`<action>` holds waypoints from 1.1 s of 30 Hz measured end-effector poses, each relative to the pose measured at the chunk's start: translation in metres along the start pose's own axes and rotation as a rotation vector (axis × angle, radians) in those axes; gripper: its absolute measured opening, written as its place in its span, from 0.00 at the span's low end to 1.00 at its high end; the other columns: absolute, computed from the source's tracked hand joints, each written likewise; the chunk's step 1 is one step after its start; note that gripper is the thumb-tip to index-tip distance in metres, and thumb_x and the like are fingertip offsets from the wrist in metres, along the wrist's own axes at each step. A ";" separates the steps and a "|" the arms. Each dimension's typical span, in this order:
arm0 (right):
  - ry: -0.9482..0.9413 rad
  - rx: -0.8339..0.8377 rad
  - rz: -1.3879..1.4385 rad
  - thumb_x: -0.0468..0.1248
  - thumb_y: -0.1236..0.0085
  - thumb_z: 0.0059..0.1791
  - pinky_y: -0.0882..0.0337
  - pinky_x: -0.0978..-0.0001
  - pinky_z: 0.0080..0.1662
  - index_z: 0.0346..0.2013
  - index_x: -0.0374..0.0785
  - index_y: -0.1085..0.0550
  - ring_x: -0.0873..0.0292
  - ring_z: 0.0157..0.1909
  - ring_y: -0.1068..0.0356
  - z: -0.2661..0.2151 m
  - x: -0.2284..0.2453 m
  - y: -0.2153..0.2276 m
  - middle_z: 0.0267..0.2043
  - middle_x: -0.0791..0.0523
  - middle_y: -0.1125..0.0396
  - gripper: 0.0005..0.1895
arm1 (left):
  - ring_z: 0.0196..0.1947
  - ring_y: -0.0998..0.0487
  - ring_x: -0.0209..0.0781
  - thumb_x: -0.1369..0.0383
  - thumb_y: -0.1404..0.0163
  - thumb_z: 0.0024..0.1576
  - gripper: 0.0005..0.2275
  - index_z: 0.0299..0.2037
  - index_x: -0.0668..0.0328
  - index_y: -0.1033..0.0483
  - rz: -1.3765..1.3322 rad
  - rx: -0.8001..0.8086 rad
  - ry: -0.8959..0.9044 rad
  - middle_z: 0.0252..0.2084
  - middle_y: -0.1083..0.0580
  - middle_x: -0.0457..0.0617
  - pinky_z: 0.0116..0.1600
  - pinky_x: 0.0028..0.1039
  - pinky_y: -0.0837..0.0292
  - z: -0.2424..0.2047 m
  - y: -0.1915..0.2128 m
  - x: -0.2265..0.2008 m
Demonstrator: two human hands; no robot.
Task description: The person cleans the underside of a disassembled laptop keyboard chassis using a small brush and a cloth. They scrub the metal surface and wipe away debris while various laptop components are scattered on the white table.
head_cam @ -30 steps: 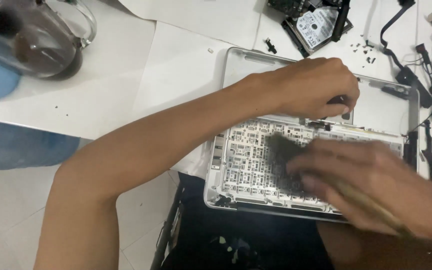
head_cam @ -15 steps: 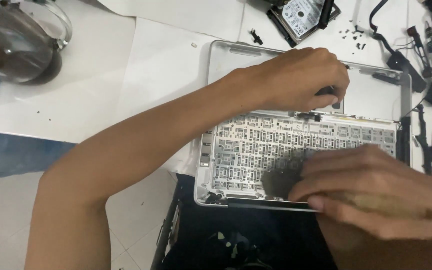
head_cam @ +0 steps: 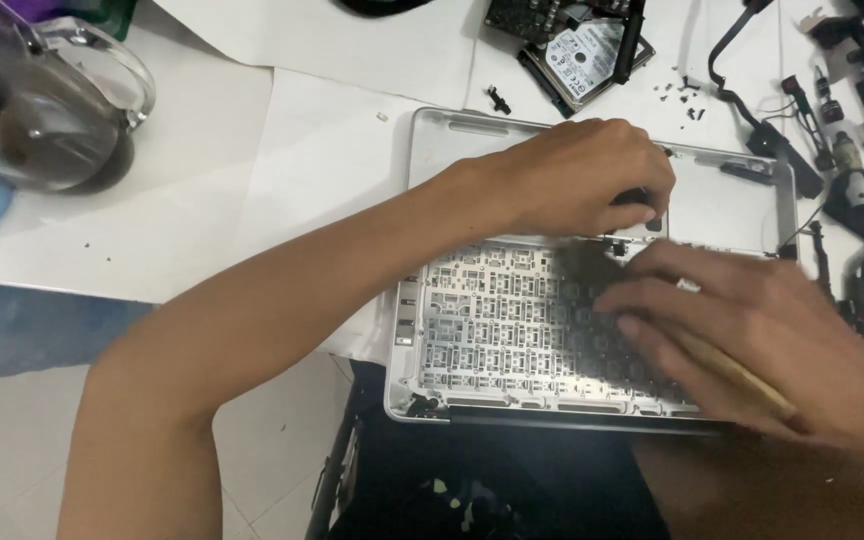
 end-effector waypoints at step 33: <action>-0.254 0.321 0.188 0.51 0.55 0.52 0.24 0.75 0.19 0.36 0.58 0.14 0.69 0.17 0.19 -0.026 -0.052 -0.019 0.26 0.67 0.15 0.18 | 0.31 0.19 0.40 0.74 0.48 0.57 0.05 0.30 0.57 0.20 -0.041 0.010 0.021 0.32 0.20 0.46 0.31 0.31 0.26 -0.002 -0.004 -0.002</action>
Point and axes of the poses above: each hand's wrist, its own z-axis towards the middle knuckle, its own y-axis out of the back of the hand, x = y × z, the point moved 9 cm from there along z, towards the middle knuckle
